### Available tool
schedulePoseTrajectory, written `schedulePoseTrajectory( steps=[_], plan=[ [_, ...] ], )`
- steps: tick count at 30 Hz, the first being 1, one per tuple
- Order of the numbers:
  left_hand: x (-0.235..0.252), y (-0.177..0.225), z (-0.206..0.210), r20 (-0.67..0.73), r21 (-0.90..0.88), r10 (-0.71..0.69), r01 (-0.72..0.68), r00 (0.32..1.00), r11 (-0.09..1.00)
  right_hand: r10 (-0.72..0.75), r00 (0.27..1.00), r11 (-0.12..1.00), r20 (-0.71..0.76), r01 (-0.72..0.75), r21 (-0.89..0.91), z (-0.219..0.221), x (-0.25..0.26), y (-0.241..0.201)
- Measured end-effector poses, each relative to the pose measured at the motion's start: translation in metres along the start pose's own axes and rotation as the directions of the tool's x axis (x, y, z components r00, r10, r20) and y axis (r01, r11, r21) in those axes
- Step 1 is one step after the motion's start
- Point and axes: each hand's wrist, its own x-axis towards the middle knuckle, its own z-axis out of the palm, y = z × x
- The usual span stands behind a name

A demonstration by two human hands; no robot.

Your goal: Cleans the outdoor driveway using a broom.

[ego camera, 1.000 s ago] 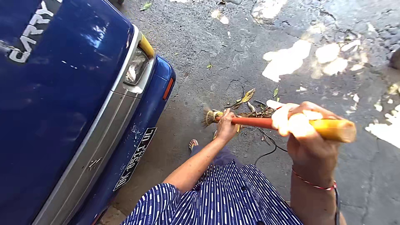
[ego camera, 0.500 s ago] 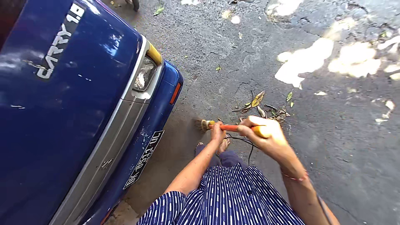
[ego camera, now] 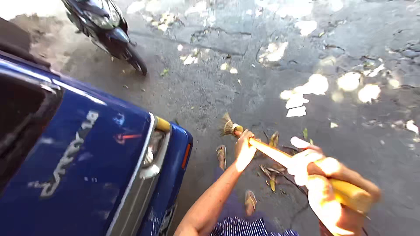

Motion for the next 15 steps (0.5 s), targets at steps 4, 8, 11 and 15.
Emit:
schedulePoseTrajectory(
  steps=[4,8,11,15],
  plan=[
    [0.097,-0.064,-0.098,-0.009,0.189,-0.133,0.132,0.991,0.973,0.196,0.981,0.979,0.001,-0.195,0.058,0.08,0.043,0.079],
    [0.174,-0.13,-0.185,-0.061,0.333,-0.347,0.347,0.936,0.877,0.291,0.949,0.921,0.12,-0.312,0.234,0.181,0.078,0.168],
    [0.216,-0.165,-0.216,-0.019,0.424,-0.485,0.447,0.874,0.788,0.352,0.91,0.875,0.217,-0.403,0.27,0.227,0.087,0.225],
    [0.247,-0.182,-0.203,0.136,0.397,-0.489,0.405,0.861,0.824,0.408,0.889,0.899,0.21,-0.431,0.077,0.234,0.102,0.25]
  ],
)
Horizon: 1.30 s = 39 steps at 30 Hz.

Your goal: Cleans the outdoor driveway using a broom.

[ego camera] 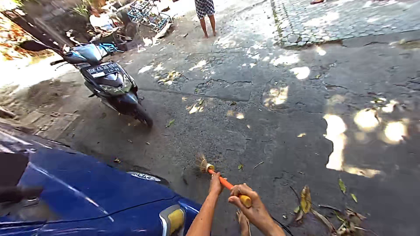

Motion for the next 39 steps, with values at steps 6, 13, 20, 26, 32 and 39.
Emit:
schedulePoseTrajectory(
  steps=[6,13,20,26,32,39],
  plan=[
    [-0.044,0.122,0.029,0.205,-0.039,0.274,-0.272,0.94,0.961,-0.041,0.964,0.922,-0.261,-0.064,-0.382,-0.07,0.012,-0.101],
    [-0.066,0.177,0.122,0.26,-0.235,0.539,-0.489,0.801,0.84,-0.206,0.909,0.883,-0.361,0.015,-0.468,-0.094,0.001,-0.158],
    [-0.086,0.244,0.057,0.231,-0.1,0.604,-0.599,0.763,0.794,-0.387,0.803,0.902,-0.454,0.227,-0.369,-0.142,-0.007,-0.187],
    [0.049,0.248,0.089,0.253,0.101,0.52,-0.556,0.816,0.825,-0.139,0.776,0.982,-0.616,0.03,-0.184,-0.16,-0.006,-0.042],
    [0.031,0.285,0.176,0.438,0.08,0.541,-0.63,0.718,0.772,-0.093,0.672,0.929,-0.735,-0.206,-0.306,-0.199,-0.055,-0.037],
    [-0.105,0.346,0.23,0.662,0.002,0.538,-0.719,0.522,0.695,-0.182,0.54,0.855,-0.821,-0.325,-0.404,-0.249,-0.106,-0.145]
  ],
)
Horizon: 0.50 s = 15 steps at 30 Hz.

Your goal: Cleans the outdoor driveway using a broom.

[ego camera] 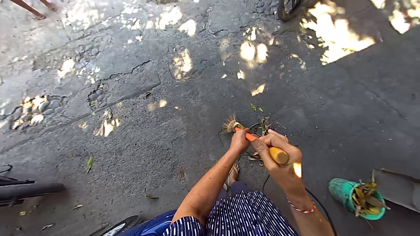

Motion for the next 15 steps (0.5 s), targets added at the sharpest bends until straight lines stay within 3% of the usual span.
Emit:
schedulePoseTrajectory(
  steps=[2,7,11,15],
  plan=[
    [-0.007,0.02,0.008,0.037,-0.002,0.092,-0.092,0.995,0.996,-0.076,0.996,0.996,-0.04,0.078,0.042,-0.016,0.005,-0.015],
    [-0.036,0.072,-0.039,0.025,0.01,0.219,-0.219,0.975,0.976,-0.267,0.961,0.951,-0.072,0.275,0.139,-0.039,0.034,-0.048],
    [-0.021,0.051,-0.1,-0.203,0.032,0.206,-0.204,0.957,0.978,-0.312,0.95,0.917,-0.031,0.309,0.253,-0.007,0.072,-0.043],
    [0.025,0.0,-0.188,-0.336,0.112,0.138,-0.106,0.932,0.988,-0.283,0.959,0.903,-0.019,0.273,0.331,0.074,0.125,-0.01]
  ],
)
